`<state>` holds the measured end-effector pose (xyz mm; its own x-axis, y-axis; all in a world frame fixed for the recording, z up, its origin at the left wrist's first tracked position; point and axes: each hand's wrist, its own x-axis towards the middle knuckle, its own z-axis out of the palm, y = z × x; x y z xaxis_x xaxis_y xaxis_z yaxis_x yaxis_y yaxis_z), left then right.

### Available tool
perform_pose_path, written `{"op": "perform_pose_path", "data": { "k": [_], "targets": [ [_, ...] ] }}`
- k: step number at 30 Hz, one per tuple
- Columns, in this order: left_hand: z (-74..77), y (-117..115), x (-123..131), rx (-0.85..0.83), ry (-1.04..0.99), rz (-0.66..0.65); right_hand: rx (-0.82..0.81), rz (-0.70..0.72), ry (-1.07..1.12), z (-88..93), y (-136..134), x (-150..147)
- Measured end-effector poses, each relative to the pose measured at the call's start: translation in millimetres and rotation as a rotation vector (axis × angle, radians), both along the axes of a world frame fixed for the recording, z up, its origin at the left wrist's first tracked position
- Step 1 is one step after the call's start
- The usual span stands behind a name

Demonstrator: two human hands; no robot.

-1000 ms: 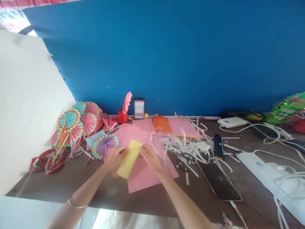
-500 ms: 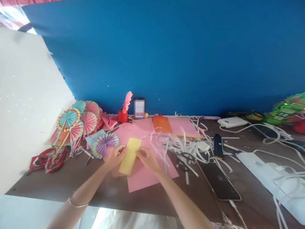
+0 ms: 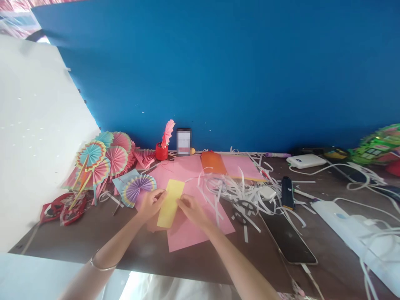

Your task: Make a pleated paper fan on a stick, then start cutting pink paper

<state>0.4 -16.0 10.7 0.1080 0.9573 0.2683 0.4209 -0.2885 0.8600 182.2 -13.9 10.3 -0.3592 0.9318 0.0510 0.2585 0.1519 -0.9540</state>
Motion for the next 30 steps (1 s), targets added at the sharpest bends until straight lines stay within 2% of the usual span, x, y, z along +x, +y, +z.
{"op": "perform_pose_path", "data": {
  "k": [4, 10, 14, 22, 30],
  "targets": [
    [1.7, -1.0, 1.3, 0.017, -0.014, 0.009, 0.050, -0.060, -0.019, -2.9, 0.3, 1.9],
    [2.7, 0.3, 3.2, -0.003, -0.079, 0.071, 0.083, 0.016, 0.020, -9.5, 1.4, 1.8],
    [1.5, 1.0, 3.8, -0.025, -0.100, 0.084, 0.088, -0.050, -0.051, -11.7, 3.3, 4.2],
    [3.4, 1.0, 5.3, -0.067, -0.182, 0.099, 0.096, -0.048, -0.041, -9.7, 2.4, 4.4],
    [2.9, 2.9, 7.9, -0.098, -0.283, 0.117, 0.175, -0.119, -0.087, -9.4, 1.3, 4.6]
  ]
}}
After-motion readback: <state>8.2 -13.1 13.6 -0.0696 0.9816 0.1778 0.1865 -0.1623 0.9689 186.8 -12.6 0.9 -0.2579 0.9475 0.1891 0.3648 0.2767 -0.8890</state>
